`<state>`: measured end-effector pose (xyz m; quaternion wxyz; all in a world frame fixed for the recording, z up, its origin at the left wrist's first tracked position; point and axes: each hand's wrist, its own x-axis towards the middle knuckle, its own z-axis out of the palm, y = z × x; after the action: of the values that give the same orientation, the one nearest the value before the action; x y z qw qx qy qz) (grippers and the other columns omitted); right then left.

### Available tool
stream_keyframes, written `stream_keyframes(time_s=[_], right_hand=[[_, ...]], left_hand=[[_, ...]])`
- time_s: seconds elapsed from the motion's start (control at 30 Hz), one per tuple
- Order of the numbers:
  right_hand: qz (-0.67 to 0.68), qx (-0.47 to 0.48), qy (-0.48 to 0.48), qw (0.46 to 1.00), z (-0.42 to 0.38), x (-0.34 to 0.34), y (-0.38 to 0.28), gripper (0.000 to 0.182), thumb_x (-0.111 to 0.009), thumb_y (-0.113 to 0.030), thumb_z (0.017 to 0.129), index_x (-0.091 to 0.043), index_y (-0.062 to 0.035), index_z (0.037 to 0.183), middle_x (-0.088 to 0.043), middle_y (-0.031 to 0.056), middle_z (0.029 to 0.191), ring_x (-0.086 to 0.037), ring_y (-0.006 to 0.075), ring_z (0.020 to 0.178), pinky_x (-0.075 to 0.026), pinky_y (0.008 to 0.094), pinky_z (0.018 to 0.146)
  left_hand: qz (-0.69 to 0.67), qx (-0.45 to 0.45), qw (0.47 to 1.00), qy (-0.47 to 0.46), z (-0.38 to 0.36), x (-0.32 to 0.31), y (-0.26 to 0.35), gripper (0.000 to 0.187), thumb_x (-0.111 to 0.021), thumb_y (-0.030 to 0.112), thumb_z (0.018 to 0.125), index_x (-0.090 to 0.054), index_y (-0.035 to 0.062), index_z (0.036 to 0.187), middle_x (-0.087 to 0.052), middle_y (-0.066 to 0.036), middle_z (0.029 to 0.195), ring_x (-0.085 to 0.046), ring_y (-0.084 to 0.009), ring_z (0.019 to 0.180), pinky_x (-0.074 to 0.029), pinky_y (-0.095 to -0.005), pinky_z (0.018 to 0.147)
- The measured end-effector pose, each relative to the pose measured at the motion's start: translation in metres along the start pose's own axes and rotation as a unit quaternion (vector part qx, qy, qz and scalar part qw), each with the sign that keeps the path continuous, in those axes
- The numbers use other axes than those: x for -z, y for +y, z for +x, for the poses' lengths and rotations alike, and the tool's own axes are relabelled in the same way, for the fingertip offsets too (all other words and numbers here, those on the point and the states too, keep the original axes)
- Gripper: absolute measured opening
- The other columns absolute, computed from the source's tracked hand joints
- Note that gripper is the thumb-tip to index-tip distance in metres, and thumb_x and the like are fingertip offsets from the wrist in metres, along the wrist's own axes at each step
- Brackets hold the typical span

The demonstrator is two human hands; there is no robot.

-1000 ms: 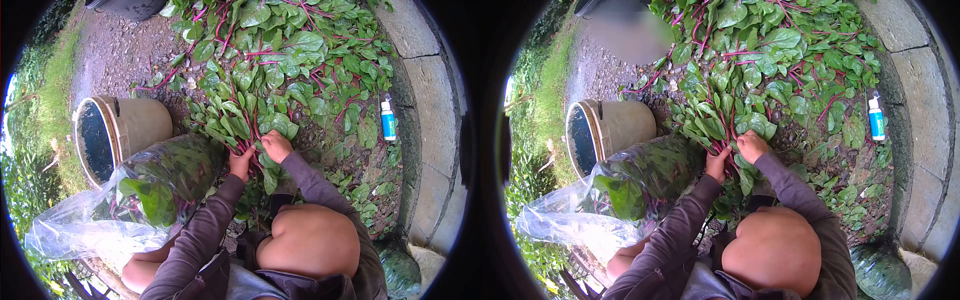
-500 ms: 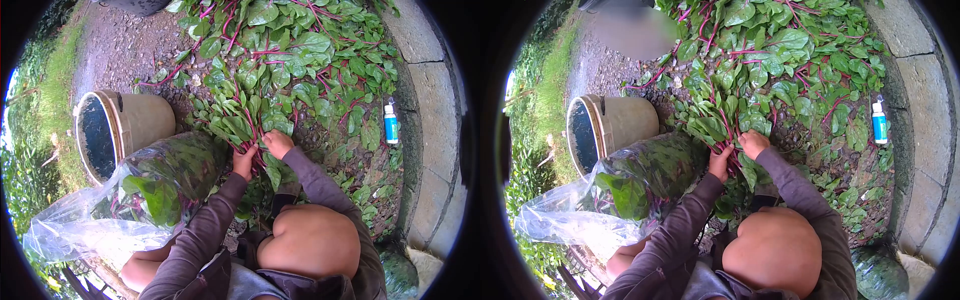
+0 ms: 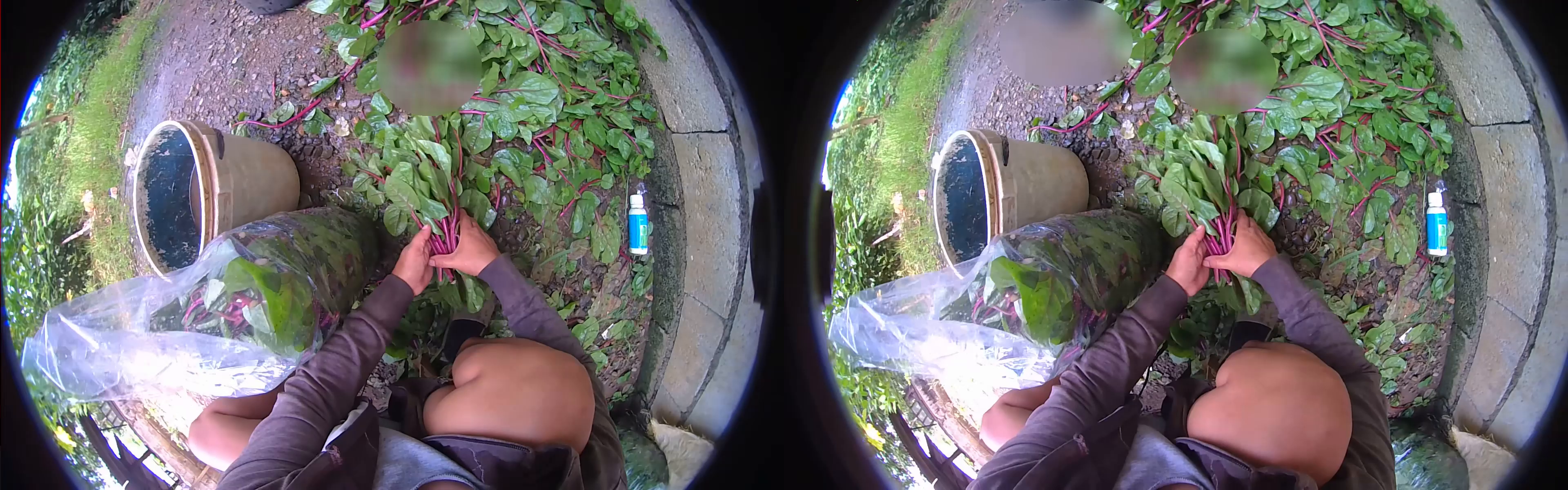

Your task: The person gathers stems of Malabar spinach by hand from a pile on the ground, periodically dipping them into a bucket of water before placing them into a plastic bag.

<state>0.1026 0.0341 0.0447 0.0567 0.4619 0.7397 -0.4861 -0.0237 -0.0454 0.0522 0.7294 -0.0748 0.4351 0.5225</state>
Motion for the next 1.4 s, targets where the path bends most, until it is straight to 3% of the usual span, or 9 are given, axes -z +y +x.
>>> stream_keyframes(time_s=[0.37,0.4,0.63,0.8,0.87,0.97,1.03,1.1,1.4], right_hand=[[0.299,0.068,0.200,0.931,0.003,-0.005,-0.031,0.048,-0.074,-0.018,0.064,-0.057,-0.0015,0.107,-0.066,0.0134,0.097,-0.065,0.0232,0.089,-0.050,0.0346,0.076],[0.324,0.068,0.189,0.924,0.002,0.001,-0.038,0.026,-0.069,-0.009,0.070,-0.063,-0.0027,0.095,-0.066,0.0048,0.093,-0.062,0.0145,0.084,-0.049,0.0312,0.071],[0.461,0.093,0.062,0.881,-0.033,0.062,-0.120,0.020,-0.062,-0.001,0.072,-0.063,-0.0025,0.092,-0.062,-0.0003,0.080,-0.059,0.0116,0.069,-0.047,0.0276,0.062],[0.337,0.190,0.135,0.912,-0.039,0.136,-0.211,0.023,-0.064,0.000,0.067,-0.064,-0.0003,0.090,-0.064,0.0025,0.083,-0.060,0.0127,0.069,-0.048,0.0276,0.065],[0.270,0.242,0.196,0.911,-0.033,0.173,-0.256,0.025,-0.066,-0.001,0.066,-0.064,0.0012,0.090,-0.064,0.0023,0.084,-0.060,0.0134,0.070,-0.048,0.0288,0.066],[0.060,0.357,0.265,0.894,-0.025,0.218,-0.347,0.034,-0.067,-0.006,0.062,-0.062,0.0031,0.094,-0.067,0.0064,0.087,-0.063,0.0178,0.078,-0.048,0.0308,0.074],[-0.169,0.354,0.349,0.851,-0.026,0.220,-0.420,0.044,-0.068,-0.013,0.057,-0.059,0.0032,0.097,-0.067,0.0201,0.084,-0.066,0.0326,0.079,-0.051,0.0382,0.074],[-0.302,0.384,0.342,0.803,-0.051,0.178,-0.497,0.044,-0.069,-0.012,0.058,-0.057,-0.0039,0.100,-0.066,0.0186,0.082,-0.064,0.0376,0.079,-0.050,0.0435,0.071],[-0.766,0.455,-0.050,0.452,0.132,-0.093,-0.530,0.013,-0.059,-0.016,0.077,-0.071,-0.0129,0.079,-0.070,0.0086,0.083,-0.068,0.0230,0.077,-0.052,0.0358,0.066]], left_hand=[[0.202,-0.179,0.958,-0.096,-0.043,-0.050,0.036,0.049,-0.049,0.019,0.094,-0.033,0.0036,0.137,-0.045,-0.009,0.133,-0.043,-0.0164,0.121,-0.030,-0.0309,0.104],[0.251,-0.203,0.940,-0.110,-0.042,-0.051,0.040,0.061,-0.055,0.020,0.090,-0.028,0.0022,0.141,-0.043,-0.011,0.135,-0.042,-0.0181,0.122,-0.029,-0.0304,0.105],[0.495,-0.301,0.815,-0.019,-0.157,-0.105,0.095,0.082,-0.062,0.026,0.082,-0.016,-0.0022,0.144,-0.031,-0.023,0.143,-0.037,-0.0293,0.130,-0.029,-0.0335,0.107],[0.636,-0.498,0.589,0.003,-0.350,-0.104,0.130,0.054,-0.064,0.021,0.080,-0.046,0.0055,0.129,-0.034,-0.018,0.142,-0.036,-0.0357,0.129,-0.031,-0.0458,0.106],[0.666,-0.611,0.415,0.105,-0.421,-0.080,0.156,0.045,-0.065,0.019,0.076,-0.055,0.0055,0.118,-0.041,-0.016,0.136,-0.038,-0.0347,0.127,-0.034,-0.0484,0.101],[0.656,-0.588,0.311,0.355,-0.478,-0.017,0.201,0.024,-0.066,0.020,0.076,-0.066,0.0157,0.100,-0.037,-0.017,0.139,-0.033,-0.0393,0.128,-0.031,-0.0538,0.098],[0.644,-0.512,0.322,0.468,-0.474,0.041,0.220,0.026,-0.066,0.025,0.080,-0.066,0.0150,0.103,-0.035,-0.022,0.139,-0.039,-0.0436,0.123,-0.035,-0.0543,0.097],[0.607,-0.469,0.476,0.430,-0.467,0.086,0.228,0.029,-0.066,0.029,0.081,-0.065,0.0139,0.105,-0.039,-0.024,0.136,-0.053,-0.0438,0.108,-0.044,-0.0472,0.091],[0.663,-0.357,0.583,0.303,-0.482,0.138,0.226,0.026,-0.067,0.016,0.075,-0.058,0.0064,0.098,-0.061,-0.014,0.084,-0.063,-0.0339,0.071,-0.051,-0.0445,0.062]])
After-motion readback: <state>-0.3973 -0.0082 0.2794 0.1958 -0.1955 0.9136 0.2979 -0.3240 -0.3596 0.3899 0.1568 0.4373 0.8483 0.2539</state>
